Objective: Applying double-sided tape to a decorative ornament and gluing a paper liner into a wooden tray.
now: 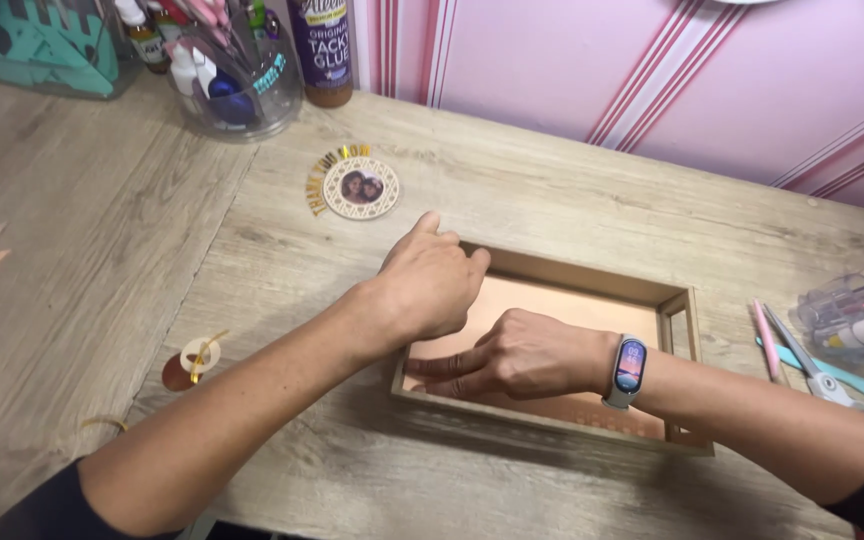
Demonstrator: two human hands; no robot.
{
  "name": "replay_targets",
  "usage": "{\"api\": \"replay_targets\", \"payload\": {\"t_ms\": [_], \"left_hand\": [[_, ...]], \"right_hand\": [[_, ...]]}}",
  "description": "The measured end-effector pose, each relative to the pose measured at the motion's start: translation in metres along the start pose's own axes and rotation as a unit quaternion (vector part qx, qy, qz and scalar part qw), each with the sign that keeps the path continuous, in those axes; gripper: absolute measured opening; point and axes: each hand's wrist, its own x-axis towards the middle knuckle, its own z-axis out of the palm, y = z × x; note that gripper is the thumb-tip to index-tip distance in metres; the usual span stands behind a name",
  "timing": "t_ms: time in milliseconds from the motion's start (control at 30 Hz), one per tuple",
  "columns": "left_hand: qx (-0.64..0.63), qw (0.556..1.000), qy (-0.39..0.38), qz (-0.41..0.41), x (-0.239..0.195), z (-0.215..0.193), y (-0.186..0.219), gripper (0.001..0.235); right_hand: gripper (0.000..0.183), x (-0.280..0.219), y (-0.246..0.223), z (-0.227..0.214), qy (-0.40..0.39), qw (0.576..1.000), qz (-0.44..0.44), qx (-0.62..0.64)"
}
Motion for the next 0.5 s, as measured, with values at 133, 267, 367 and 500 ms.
{"api": "replay_targets", "payload": {"t_ms": [133,267,367,500], "left_hand": [[-0.024,0.999,-0.028,-0.014,0.002,-0.004,-0.004,0.047],[-0.028,0.999,-0.031,-0.011,-0.003,-0.016,-0.003,0.051],[-0.018,0.998,-0.055,-0.010,-0.010,-0.031,0.010,0.054],[0.068,0.989,-0.131,-0.009,-0.021,-0.046,0.033,0.050]], "right_hand": [[0.058,-0.006,0.015,0.002,-0.006,0.998,-0.024,-0.055],[0.023,-0.008,0.009,-0.012,-0.064,0.987,0.077,-0.127],[0.040,-0.017,0.011,0.007,-0.047,0.978,0.186,-0.084],[0.033,-0.003,0.000,0.017,-0.081,0.911,0.402,-0.052]]}}
